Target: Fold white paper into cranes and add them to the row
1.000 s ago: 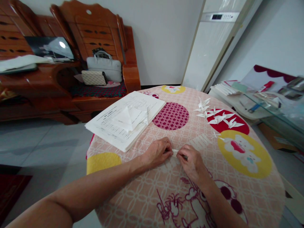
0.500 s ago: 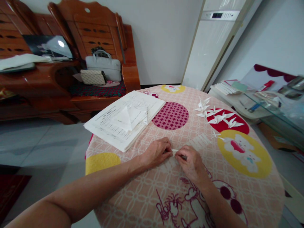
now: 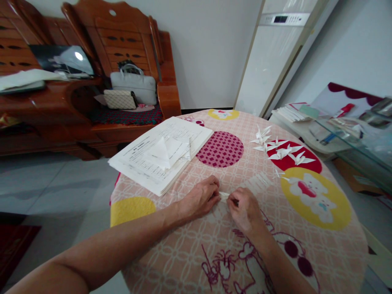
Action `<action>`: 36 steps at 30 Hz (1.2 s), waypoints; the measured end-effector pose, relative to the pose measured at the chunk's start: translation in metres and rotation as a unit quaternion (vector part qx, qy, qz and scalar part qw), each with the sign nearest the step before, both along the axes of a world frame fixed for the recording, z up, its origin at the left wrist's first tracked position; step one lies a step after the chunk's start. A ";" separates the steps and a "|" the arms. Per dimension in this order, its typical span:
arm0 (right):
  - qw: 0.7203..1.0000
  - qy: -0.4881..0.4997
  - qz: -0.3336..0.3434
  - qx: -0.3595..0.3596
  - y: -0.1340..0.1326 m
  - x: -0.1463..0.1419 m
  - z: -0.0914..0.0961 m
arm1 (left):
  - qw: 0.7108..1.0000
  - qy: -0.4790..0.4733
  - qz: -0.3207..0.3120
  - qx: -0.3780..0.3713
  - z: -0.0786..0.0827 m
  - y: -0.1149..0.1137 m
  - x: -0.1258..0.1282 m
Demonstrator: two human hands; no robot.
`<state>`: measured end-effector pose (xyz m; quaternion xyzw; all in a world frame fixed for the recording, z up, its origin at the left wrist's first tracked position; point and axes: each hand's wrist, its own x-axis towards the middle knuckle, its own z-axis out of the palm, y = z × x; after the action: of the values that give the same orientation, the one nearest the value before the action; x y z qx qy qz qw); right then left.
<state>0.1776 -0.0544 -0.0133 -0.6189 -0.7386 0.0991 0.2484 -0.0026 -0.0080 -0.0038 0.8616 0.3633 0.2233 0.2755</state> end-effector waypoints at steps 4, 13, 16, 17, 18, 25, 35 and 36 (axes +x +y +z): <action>1.000 -0.004 -0.018 -0.013 0.001 -0.001 0.001 | 0.999 0.028 0.011 0.012 -0.001 -0.001 0.002; 0.999 -0.001 -0.039 -0.015 0.003 -0.004 0.003 | 0.997 0.074 0.014 0.034 0.005 -0.001 0.005; 0.999 0.006 -0.044 -0.026 0.004 -0.003 0.004 | 0.997 0.068 0.015 0.026 0.004 0.001 0.004; 0.999 0.011 -0.044 -0.027 0.004 -0.002 0.004 | 0.998 0.064 0.016 0.021 0.003 0.002 0.004; 0.999 0.017 -0.044 -0.026 0.004 -0.002 0.005 | 0.998 0.057 0.017 0.017 0.001 0.003 0.003; 0.996 0.056 -0.061 -0.033 0.004 0.001 0.007 | 1.000 -0.019 -0.016 -0.003 -0.001 0.012 -0.004; 0.992 0.088 -0.071 -0.051 0.005 0.001 0.009 | 0.987 0.002 -0.144 0.065 -0.002 0.012 -0.010; 0.990 0.103 -0.071 -0.061 0.005 0.002 0.010 | 0.984 0.021 -0.155 0.080 -0.003 0.013 -0.011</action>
<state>0.1796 -0.0492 -0.0032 -0.6700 -0.6560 0.1892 0.2915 -0.0135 0.0048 -0.0065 0.9313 0.2121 0.1883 0.2288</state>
